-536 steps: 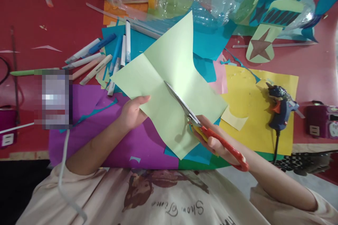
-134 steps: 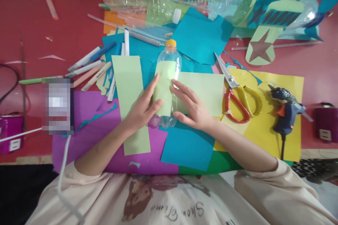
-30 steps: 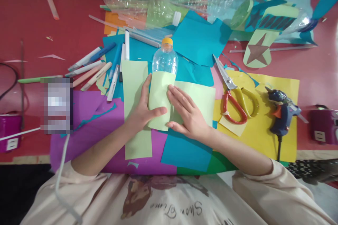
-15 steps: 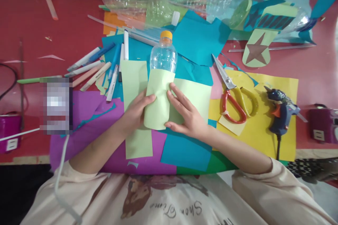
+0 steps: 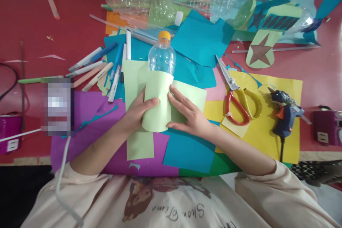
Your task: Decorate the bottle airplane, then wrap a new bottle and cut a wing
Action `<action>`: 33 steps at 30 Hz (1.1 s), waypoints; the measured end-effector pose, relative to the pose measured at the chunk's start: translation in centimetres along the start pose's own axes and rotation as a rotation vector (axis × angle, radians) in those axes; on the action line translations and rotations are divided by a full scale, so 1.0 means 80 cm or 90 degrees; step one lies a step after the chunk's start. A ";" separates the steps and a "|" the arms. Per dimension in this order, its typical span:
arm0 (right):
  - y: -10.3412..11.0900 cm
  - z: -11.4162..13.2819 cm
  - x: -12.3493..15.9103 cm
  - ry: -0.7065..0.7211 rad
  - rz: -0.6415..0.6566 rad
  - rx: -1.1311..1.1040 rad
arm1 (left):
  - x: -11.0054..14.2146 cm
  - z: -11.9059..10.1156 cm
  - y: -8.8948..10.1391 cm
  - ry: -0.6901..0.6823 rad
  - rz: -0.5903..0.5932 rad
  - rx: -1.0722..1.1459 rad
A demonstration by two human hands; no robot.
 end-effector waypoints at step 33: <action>0.004 -0.006 -0.002 0.087 0.014 0.139 | 0.000 0.003 0.002 0.071 -0.049 0.186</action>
Point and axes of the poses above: each hand's wrist, its own x-axis away from the middle knuckle, its own y-axis out of the back of the hand, z = x × y, the point moved 4 cm from there along -x, towards the middle knuckle, and after that the axes turned 6 degrees about -z, right-handed, at the moved point
